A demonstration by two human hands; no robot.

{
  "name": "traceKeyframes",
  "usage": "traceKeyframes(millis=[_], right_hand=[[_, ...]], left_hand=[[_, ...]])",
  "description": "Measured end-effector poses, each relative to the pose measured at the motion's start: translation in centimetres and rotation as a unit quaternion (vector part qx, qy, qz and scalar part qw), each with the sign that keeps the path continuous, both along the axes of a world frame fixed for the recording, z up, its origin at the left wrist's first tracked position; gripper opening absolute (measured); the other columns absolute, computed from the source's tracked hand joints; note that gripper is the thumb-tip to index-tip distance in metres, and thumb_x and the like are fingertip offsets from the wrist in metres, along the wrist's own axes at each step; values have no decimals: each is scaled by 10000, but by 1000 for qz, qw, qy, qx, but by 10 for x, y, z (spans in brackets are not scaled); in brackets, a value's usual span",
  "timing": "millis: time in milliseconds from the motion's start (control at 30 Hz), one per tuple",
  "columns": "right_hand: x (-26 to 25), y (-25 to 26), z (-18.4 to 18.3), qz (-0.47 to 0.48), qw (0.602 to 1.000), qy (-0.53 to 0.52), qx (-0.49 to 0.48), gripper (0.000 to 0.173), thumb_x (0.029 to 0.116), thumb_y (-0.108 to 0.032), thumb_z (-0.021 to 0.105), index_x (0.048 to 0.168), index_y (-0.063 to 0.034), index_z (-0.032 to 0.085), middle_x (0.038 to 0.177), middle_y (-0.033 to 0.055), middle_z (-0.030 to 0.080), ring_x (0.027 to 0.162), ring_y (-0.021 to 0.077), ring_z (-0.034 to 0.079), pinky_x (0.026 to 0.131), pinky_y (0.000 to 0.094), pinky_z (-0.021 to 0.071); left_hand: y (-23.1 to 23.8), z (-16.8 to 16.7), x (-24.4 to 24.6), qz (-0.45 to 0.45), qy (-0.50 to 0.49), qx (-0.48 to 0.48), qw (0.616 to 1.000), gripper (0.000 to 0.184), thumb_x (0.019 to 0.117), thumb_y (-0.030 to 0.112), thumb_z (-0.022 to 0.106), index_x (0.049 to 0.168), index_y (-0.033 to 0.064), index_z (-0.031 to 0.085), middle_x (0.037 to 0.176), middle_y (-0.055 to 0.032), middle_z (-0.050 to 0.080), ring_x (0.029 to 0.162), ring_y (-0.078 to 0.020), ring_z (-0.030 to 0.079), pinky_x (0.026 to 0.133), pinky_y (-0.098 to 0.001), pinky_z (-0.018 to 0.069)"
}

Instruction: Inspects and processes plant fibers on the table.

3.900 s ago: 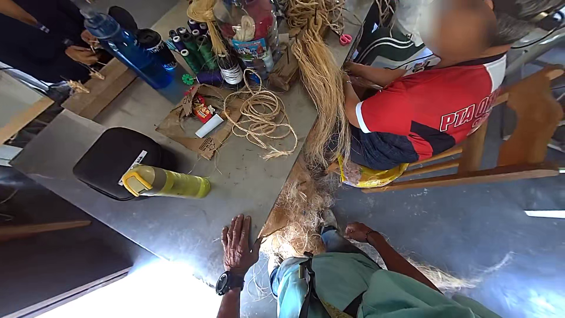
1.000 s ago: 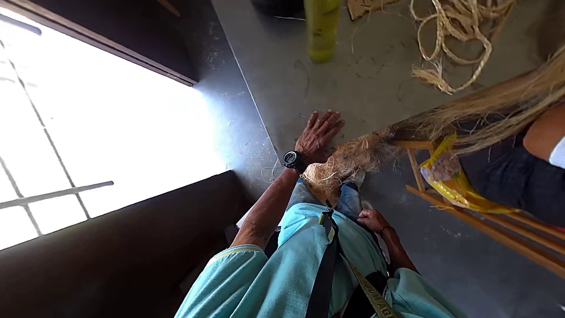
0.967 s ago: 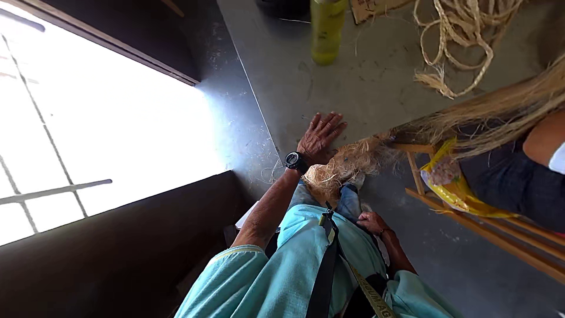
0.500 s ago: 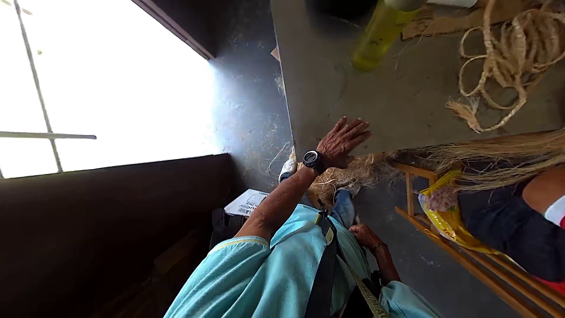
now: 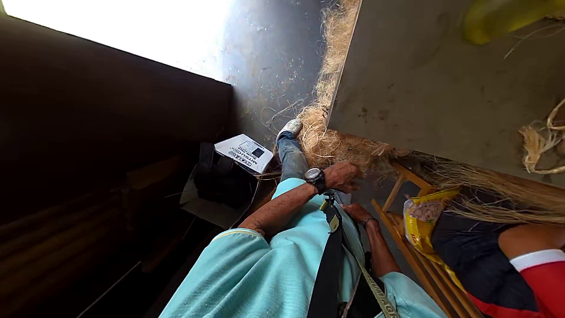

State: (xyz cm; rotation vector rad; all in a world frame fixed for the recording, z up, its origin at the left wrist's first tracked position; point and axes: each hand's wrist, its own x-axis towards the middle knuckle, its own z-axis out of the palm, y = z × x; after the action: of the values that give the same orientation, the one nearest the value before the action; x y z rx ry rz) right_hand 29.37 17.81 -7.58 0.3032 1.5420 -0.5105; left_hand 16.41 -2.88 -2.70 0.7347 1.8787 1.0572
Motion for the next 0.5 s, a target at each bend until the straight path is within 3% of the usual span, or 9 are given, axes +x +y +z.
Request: traceKeyframes(millis=[67, 167, 233, 333, 500], right_hand=[[-10, -2, 5, -1, 1000, -7, 6, 562, 1061, -471, 500, 1110, 46, 715, 1146, 252, 695, 1119, 350, 655, 1017, 553, 470], [-20, -2, 8, 22, 1000, 9, -19, 532, 1083, -411, 478, 1066, 61, 723, 1110, 255, 701, 1085, 346, 661, 997, 543, 473], [-29, -6, 16, 40, 999, 17, -25, 510, 1094, -373, 464, 1089, 67, 720, 1146, 264, 695, 1126, 356, 651, 1028, 545, 456], [-42, -11, 25, 48, 998, 23, -27, 462, 1098, -321, 469, 1104, 64, 723, 1161, 262, 696, 1145, 350, 646, 1046, 531, 452], [-59, -5, 11, 63, 998, -3, -25, 455, 1089, -331, 480, 1136, 61, 708, 1191, 271, 681, 1157, 365, 641, 1043, 545, 454]], left_hand=[[-33, -33, 17, 39, -48, -95, 994, 359, 980, 258, 666, 1200, -24, 686, 1156, -233, 697, 1128, -394, 660, 981, -589, 509], [-92, -62, 36, 134, -116, -217, 960, 378, 969, 237, 678, 1234, -32, 668, 1183, -263, 682, 1151, -432, 645, 989, -628, 492], [-132, -86, 57, 207, -146, -267, 930, 374, 941, 268, 697, 1171, -27, 691, 1122, -255, 694, 1103, -428, 659, 952, -637, 507], [-180, -114, 98, 298, -201, -288, 887, 376, 1002, 314, 620, 1123, -32, 703, 1058, -261, 703, 1046, -426, 674, 941, -644, 507], [-202, -109, 151, 342, -295, -346, 822, 491, 1050, 399, 544, 1279, -19, 662, 1291, -286, 646, 1261, -451, 588, 1088, -638, 412]])
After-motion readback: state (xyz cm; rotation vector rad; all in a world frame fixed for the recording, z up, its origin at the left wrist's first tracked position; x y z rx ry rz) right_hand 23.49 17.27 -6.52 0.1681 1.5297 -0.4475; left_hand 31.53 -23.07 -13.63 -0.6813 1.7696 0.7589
